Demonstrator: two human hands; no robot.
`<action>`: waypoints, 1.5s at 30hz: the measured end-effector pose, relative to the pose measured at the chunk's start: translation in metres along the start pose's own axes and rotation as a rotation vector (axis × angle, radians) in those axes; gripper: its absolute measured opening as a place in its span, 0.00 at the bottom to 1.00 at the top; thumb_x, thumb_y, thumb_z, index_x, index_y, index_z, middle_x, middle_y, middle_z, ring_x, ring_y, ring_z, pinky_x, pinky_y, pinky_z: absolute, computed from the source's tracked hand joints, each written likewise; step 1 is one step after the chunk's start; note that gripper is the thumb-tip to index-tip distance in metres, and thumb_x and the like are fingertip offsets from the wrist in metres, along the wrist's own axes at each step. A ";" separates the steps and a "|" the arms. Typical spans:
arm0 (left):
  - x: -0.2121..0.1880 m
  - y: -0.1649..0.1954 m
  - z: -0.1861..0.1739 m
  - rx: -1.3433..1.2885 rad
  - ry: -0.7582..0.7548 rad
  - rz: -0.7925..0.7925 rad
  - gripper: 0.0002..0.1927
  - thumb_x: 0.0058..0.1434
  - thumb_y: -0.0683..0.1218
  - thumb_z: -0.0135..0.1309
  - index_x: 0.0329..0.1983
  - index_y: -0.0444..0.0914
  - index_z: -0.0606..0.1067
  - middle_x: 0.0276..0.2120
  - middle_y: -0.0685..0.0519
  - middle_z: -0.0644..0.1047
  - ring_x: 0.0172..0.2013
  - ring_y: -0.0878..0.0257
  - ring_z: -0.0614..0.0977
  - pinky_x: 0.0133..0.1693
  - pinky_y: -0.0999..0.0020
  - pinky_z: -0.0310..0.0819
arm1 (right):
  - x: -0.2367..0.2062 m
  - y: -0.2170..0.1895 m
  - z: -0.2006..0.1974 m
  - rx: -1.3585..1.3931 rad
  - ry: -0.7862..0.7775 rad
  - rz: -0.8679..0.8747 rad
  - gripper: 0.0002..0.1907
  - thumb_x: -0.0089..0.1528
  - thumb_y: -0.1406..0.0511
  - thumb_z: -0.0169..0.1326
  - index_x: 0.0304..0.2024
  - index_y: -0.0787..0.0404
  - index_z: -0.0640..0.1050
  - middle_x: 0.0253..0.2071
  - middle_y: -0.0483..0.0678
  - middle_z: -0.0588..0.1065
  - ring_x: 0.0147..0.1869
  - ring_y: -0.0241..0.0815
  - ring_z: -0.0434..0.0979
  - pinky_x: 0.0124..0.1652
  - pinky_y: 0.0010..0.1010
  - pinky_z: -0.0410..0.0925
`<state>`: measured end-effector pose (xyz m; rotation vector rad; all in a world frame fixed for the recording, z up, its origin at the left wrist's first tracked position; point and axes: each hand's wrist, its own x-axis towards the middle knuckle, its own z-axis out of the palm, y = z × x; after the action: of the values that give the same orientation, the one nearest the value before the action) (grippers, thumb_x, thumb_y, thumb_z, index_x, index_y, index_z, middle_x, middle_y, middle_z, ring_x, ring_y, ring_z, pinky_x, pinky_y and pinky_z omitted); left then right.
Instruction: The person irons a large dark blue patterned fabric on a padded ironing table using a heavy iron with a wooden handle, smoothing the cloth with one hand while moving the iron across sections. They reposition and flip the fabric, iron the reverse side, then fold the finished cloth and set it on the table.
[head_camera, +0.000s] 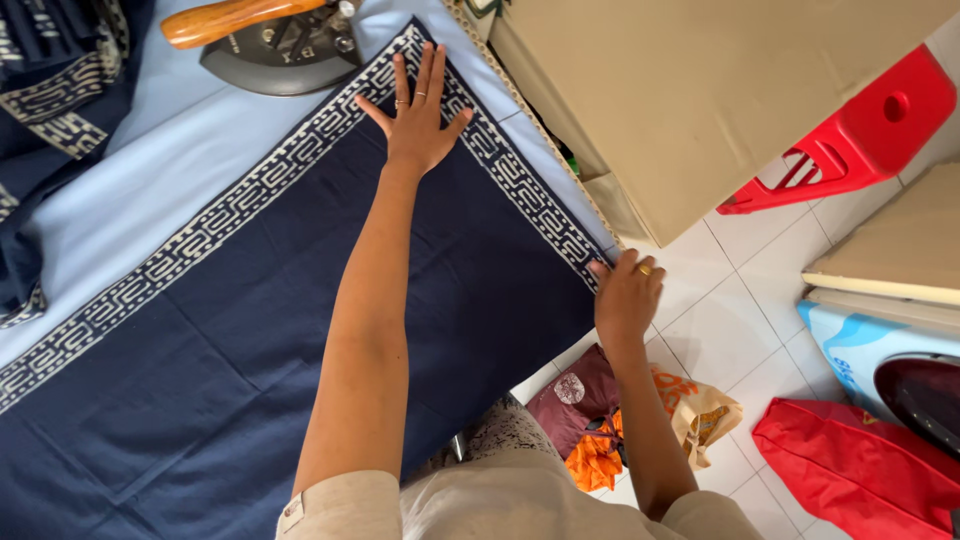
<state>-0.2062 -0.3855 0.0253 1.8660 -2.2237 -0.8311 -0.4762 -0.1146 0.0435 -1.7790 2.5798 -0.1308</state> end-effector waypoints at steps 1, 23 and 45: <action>-0.001 -0.004 -0.003 -0.054 -0.005 0.006 0.46 0.68 0.67 0.49 0.79 0.57 0.38 0.80 0.64 0.41 0.77 0.54 0.34 0.63 0.18 0.15 | -0.002 -0.003 0.000 -0.046 0.030 0.035 0.22 0.67 0.54 0.59 0.48 0.66 0.71 0.47 0.61 0.72 0.51 0.61 0.69 0.50 0.50 0.64; -0.487 -0.172 0.031 0.113 0.500 -0.715 0.29 0.72 0.53 0.48 0.75 0.46 0.63 0.77 0.51 0.57 0.77 0.47 0.50 0.67 0.27 0.37 | -0.144 -0.259 0.007 0.257 -0.259 -1.151 0.38 0.68 0.46 0.49 0.76 0.51 0.58 0.78 0.55 0.52 0.81 0.58 0.49 0.70 0.65 0.47; -0.853 -0.377 0.017 -0.246 0.877 -1.068 0.12 0.59 0.49 0.61 0.35 0.35 0.77 0.32 0.43 0.77 0.37 0.44 0.76 0.41 0.50 0.69 | -0.391 -0.639 0.021 0.243 -0.345 -1.574 0.33 0.69 0.54 0.53 0.73 0.57 0.62 0.76 0.60 0.53 0.78 0.69 0.50 0.67 0.66 0.48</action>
<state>0.3130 0.3895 0.0428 2.5125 -0.5438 -0.1991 0.2603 0.0233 0.0510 -2.7798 0.4583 -0.0924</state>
